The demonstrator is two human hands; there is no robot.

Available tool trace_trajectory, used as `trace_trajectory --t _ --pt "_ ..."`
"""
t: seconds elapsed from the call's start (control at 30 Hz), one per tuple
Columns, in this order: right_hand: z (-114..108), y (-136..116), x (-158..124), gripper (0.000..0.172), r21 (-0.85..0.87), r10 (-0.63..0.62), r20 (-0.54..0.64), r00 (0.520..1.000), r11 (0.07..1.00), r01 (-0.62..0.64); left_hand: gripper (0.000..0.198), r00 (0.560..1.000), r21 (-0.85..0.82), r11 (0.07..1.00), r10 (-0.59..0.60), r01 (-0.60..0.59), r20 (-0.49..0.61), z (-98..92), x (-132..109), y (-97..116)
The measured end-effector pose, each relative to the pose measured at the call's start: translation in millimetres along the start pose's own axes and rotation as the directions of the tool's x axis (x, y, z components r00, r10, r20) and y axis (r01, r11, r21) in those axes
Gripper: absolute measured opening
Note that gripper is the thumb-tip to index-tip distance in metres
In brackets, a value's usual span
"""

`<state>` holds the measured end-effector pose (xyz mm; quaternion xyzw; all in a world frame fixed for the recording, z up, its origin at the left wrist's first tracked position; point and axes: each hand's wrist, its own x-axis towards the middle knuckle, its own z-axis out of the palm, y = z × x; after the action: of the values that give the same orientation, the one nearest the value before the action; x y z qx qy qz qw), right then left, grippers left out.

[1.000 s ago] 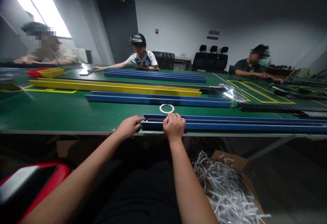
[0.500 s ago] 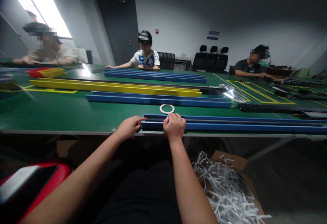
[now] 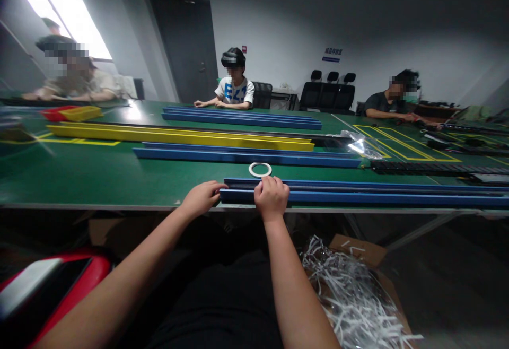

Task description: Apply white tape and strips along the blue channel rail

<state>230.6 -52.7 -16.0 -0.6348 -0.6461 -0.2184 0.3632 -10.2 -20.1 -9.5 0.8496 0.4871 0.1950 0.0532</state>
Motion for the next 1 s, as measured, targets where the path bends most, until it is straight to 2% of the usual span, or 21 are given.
trace_trajectory --t 0.43,0.8,1.0 --pt "-1.5 0.5 0.6 0.028 0.003 -0.009 0.003 1.0 1.0 0.009 0.04 1.0 0.037 0.999 -0.026 0.026 -0.001 2.3 0.9 -0.4" --pt "-0.5 1.1 0.1 0.028 0.006 -0.005 0.0 1.0 1.0 0.005 0.039 0.999 0.04 0.999 0.011 -0.013 0.047 0.5 1.6 -0.8" --pt "-0.6 1.2 0.4 0.029 -0.004 -0.009 0.008 1.0 1.0 0.009 0.04 0.998 0.042 0.999 -0.009 0.006 0.069 -2.3 2.2 1.8"
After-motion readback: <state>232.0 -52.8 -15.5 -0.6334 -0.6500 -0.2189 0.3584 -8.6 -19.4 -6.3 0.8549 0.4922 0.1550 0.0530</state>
